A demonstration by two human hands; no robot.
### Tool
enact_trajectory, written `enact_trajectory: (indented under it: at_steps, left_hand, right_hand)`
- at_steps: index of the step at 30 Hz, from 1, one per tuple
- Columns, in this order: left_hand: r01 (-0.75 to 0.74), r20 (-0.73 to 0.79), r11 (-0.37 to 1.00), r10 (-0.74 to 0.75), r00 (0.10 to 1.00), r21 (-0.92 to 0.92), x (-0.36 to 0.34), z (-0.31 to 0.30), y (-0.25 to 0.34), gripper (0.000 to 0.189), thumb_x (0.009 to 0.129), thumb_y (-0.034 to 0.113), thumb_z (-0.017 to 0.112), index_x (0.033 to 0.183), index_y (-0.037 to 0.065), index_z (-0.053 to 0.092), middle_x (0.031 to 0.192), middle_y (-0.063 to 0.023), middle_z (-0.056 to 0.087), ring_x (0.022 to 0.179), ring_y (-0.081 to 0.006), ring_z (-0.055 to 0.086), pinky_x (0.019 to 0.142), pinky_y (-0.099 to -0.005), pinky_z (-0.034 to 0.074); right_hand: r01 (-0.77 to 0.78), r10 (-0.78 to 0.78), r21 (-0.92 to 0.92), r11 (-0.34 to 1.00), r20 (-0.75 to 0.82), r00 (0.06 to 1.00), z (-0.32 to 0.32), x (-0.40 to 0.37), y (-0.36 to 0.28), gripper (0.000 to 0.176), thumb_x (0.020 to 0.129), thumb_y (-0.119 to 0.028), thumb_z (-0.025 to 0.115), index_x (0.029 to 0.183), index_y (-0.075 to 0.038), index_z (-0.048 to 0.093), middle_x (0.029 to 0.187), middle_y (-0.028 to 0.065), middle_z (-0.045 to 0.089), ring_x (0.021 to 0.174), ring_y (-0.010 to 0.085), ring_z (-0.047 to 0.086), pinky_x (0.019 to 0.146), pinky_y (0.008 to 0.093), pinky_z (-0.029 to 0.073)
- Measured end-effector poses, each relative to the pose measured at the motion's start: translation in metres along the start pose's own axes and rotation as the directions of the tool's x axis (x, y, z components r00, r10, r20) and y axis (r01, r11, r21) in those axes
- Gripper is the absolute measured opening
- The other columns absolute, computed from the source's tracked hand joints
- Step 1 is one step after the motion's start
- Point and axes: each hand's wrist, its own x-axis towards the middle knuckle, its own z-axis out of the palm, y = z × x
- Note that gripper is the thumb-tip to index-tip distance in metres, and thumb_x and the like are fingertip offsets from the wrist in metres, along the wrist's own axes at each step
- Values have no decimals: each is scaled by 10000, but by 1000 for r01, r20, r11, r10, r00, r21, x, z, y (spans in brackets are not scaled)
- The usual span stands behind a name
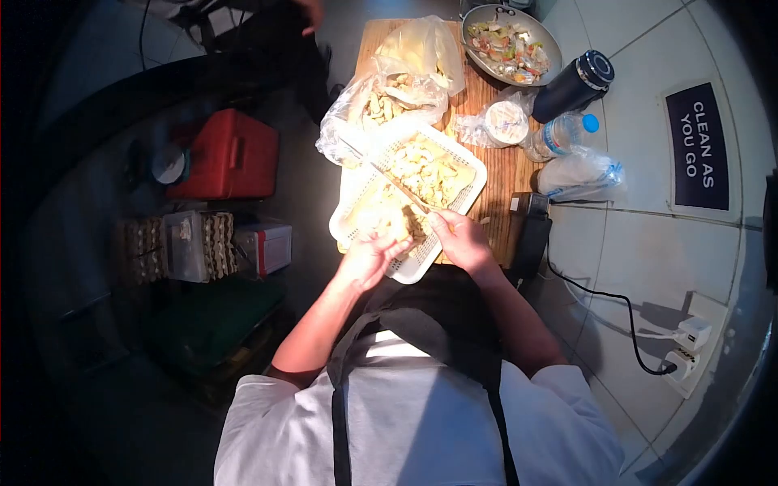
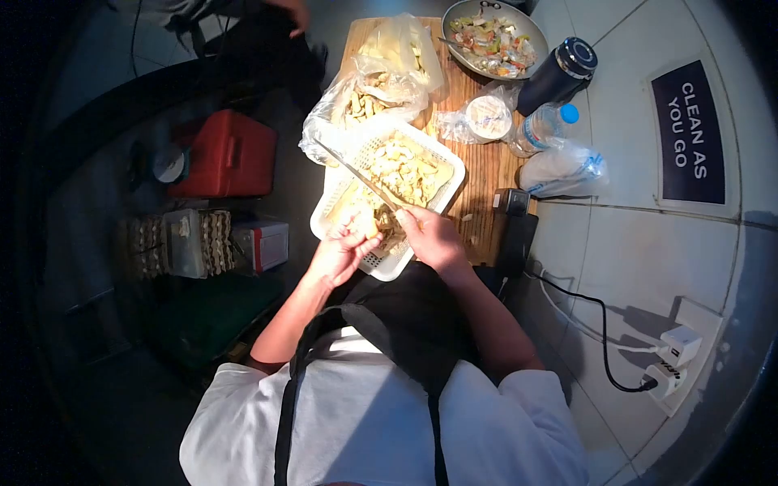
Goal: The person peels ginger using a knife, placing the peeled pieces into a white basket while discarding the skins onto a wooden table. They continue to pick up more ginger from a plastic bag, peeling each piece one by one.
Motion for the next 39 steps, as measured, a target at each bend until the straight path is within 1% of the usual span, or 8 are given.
enact_trajectory:
  at_steps: [4,7,12,15,20,28,30,39]
  left_hand:
    - [21,92,1000,-20,996,-7,19,-21,29,504,993,15,544,1473,40,395,1346,-128,586,1104,-275,666,962,-379,578]
    - [-34,176,998,42,984,-47,38,-24,32,552,973,24,590,1485,71,390,1435,-87,508,1205,-244,606,1012,-395,549]
    - [-31,258,998,46,965,-59,72,-34,25,575,963,28,610,1489,125,400,1374,-72,538,1171,-233,620,993,-406,555]
    - [-31,244,994,55,968,-101,82,-46,20,601,946,-10,603,1484,172,406,1217,-87,618,1116,-250,646,966,-394,564]
    - [-108,421,982,164,892,-155,90,-45,10,613,944,26,634,1492,154,392,1181,-99,628,1037,-260,669,923,-349,578]
    - [-269,381,943,327,865,-198,68,-52,-14,614,931,-68,610,1466,10,317,1257,-128,560,1077,-196,640,970,-383,557]
    - [-261,399,944,323,858,-202,57,-48,-11,674,913,-84,610,1501,21,301,1326,-133,543,1089,-187,637,949,-340,567]
    - [-295,351,933,352,868,-206,41,-55,-11,705,909,-105,591,1529,19,281,1455,-156,467,1200,-206,596,956,-323,560]
  right_hand:
    - [181,-174,38,983,-136,975,8,-1,16,385,998,-379,569,1229,-78,638,907,219,709,913,365,715,757,422,550]
    - [-24,31,97,995,-62,998,9,4,1,372,993,-351,563,1225,-71,643,902,217,707,879,368,719,746,421,550]
    - [-57,58,10,998,-19,998,12,-7,12,408,960,-325,614,1235,-25,635,851,130,714,751,287,715,688,374,546]
    - [205,-203,-4,979,-178,963,27,-17,28,437,944,-325,652,1262,-27,626,830,110,709,674,274,696,654,361,542]
    - [257,-313,-283,924,-175,933,39,-32,35,477,907,-347,713,1279,-59,637,770,104,689,640,266,684,601,348,536]
    - [379,-447,-271,885,-264,854,68,-48,49,466,905,-276,721,1290,-31,627,835,99,707,684,272,698,635,352,544]
    - [298,-359,-253,920,-246,900,71,-57,43,460,911,-272,714,1291,-28,627,856,98,712,707,286,706,657,354,552]
    - [402,-546,-439,803,-273,792,78,-65,43,474,916,-316,714,1245,19,645,908,201,720,799,345,727,695,383,573]
